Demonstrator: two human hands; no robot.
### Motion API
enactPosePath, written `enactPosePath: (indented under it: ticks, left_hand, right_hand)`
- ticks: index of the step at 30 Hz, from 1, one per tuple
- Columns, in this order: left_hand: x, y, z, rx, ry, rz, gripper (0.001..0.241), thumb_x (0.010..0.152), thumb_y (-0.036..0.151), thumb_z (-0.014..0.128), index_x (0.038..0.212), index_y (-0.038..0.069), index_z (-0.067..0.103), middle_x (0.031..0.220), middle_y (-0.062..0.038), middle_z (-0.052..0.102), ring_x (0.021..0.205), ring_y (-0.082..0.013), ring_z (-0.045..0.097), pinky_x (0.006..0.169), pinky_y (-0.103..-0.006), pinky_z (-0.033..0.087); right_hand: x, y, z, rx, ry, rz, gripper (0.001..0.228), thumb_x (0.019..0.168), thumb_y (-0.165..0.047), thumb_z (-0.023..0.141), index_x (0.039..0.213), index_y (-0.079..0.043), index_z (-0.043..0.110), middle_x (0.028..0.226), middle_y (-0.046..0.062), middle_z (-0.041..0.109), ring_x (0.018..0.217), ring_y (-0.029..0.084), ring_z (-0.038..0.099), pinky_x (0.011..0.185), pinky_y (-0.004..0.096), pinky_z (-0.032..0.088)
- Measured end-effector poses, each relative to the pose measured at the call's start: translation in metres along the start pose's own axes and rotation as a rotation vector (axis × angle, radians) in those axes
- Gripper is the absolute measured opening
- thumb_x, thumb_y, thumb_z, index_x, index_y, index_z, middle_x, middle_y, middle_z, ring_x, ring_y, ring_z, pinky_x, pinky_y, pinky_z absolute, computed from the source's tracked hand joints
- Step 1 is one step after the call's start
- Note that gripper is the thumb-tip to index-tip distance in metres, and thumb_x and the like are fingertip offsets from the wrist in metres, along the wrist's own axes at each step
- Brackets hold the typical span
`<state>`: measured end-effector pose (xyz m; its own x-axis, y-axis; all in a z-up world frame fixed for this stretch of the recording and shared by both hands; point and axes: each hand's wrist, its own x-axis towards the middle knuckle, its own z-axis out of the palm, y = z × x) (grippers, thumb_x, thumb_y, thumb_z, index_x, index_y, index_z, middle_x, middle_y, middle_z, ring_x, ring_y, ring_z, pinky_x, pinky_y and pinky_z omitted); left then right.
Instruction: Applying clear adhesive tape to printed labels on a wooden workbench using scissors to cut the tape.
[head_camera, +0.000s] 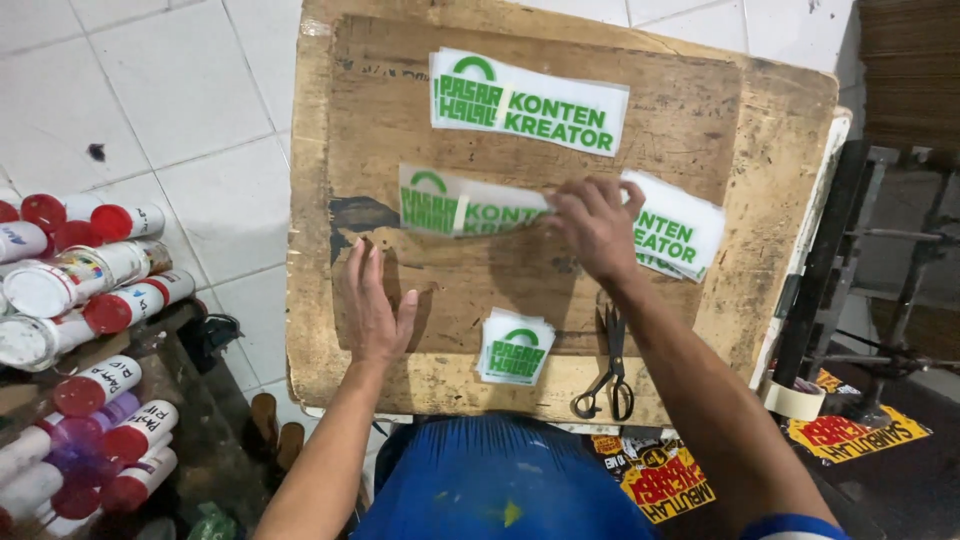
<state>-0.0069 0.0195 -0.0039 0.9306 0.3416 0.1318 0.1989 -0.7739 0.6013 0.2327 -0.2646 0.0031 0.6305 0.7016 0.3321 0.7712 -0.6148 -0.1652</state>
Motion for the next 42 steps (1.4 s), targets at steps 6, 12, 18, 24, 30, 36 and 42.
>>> enactPosePath:
  ticks: [6, 12, 18, 24, 30, 36, 42]
  left_hand:
    - [0.000, -0.002, 0.009, 0.080, 0.026, 0.036, 0.073, 0.100, 0.054, 0.043, 0.154, 0.008, 0.033, 0.156, -0.022, 0.030, 0.140, -0.0436, 0.038, 0.114, -0.0589, 0.037]
    - [0.003, 0.012, 0.001, 0.105, -0.017, 0.000, 0.070, 0.105, 0.050, 0.046, 0.155, 0.004, 0.033, 0.162, -0.018, 0.028, 0.148, -0.0394, 0.033, 0.121, -0.0587, 0.032]
    - [0.003, 0.010, 0.003, 0.178, -0.028, 0.024, 0.069, 0.102, 0.046, 0.054, 0.154, 0.003, 0.037, 0.160, -0.020, 0.033, 0.145, -0.0420, 0.034, 0.120, -0.0577, 0.034]
    - [0.007, 0.017, 0.000, 0.208, -0.007, 0.073, 0.063, 0.103, 0.047, 0.054, 0.149, 0.005, 0.045, 0.155, -0.020, 0.038, 0.143, -0.0416, 0.034, 0.117, -0.0584, 0.037]
    - [0.003, 0.011, -0.003, 0.122, -0.018, 0.104, 0.059, 0.104, 0.044, 0.053, 0.148, 0.005, 0.047, 0.157, -0.021, 0.035, 0.146, -0.0423, 0.030, 0.120, -0.0605, 0.033]
    - [-0.003, 0.014, -0.023, 0.052, -0.119, 0.087, 0.057, 0.105, 0.038, 0.052, 0.150, 0.005, 0.045, 0.158, -0.022, 0.035, 0.149, -0.0425, 0.028, 0.123, -0.0589, 0.029]
    - [-0.024, -0.001, -0.008, 0.131, -0.167, 0.078, 0.049, 0.103, 0.045, 0.049, 0.142, 0.015, 0.053, 0.150, -0.016, 0.043, 0.145, -0.0371, 0.036, 0.121, -0.0556, 0.029]
  right_hand:
    - [0.071, 0.066, 0.000, -0.027, 0.052, -0.026, 0.036, 0.106, -0.054, 0.064, 0.120, -0.023, 0.073, 0.106, -0.001, 0.065, 0.108, 0.023, 0.054, 0.099, 0.049, 0.029]
    - [0.093, 0.100, 0.004, -0.101, -0.141, -0.016, 0.039, 0.098, -0.041, 0.081, 0.126, -0.015, 0.076, 0.114, 0.002, 0.071, 0.116, 0.027, 0.053, 0.101, 0.049, 0.027]
    - [0.086, 0.102, 0.007, -0.106, -0.249, 0.017, 0.056, 0.087, -0.038, 0.086, 0.135, -0.013, 0.072, 0.138, 0.008, 0.057, 0.134, 0.032, 0.041, 0.107, 0.060, 0.022]
    - [0.087, 0.051, -0.024, -0.059, -0.317, 0.208, 0.059, 0.095, -0.037, 0.076, 0.146, -0.017, 0.057, 0.153, 0.015, 0.041, 0.139, 0.035, 0.029, 0.110, 0.059, 0.018]
    - [0.077, -0.002, -0.019, -0.091, -0.712, 0.541, 0.097, 0.096, -0.071, 0.049, 0.167, -0.017, 0.011, 0.168, 0.004, -0.016, 0.154, 0.036, -0.012, 0.121, 0.064, -0.005]
    - [0.065, 0.009, -0.010, -0.020, -0.439, 0.417, 0.066, 0.098, -0.045, 0.066, 0.153, -0.018, 0.042, 0.160, 0.014, 0.027, 0.144, 0.047, 0.017, 0.112, 0.069, 0.021]
    - [0.034, 0.049, 0.018, -0.274, -0.028, -0.143, 0.010, 0.107, -0.033, 0.063, 0.106, -0.025, 0.070, 0.121, -0.001, 0.059, 0.119, 0.022, 0.054, 0.103, 0.058, 0.028]
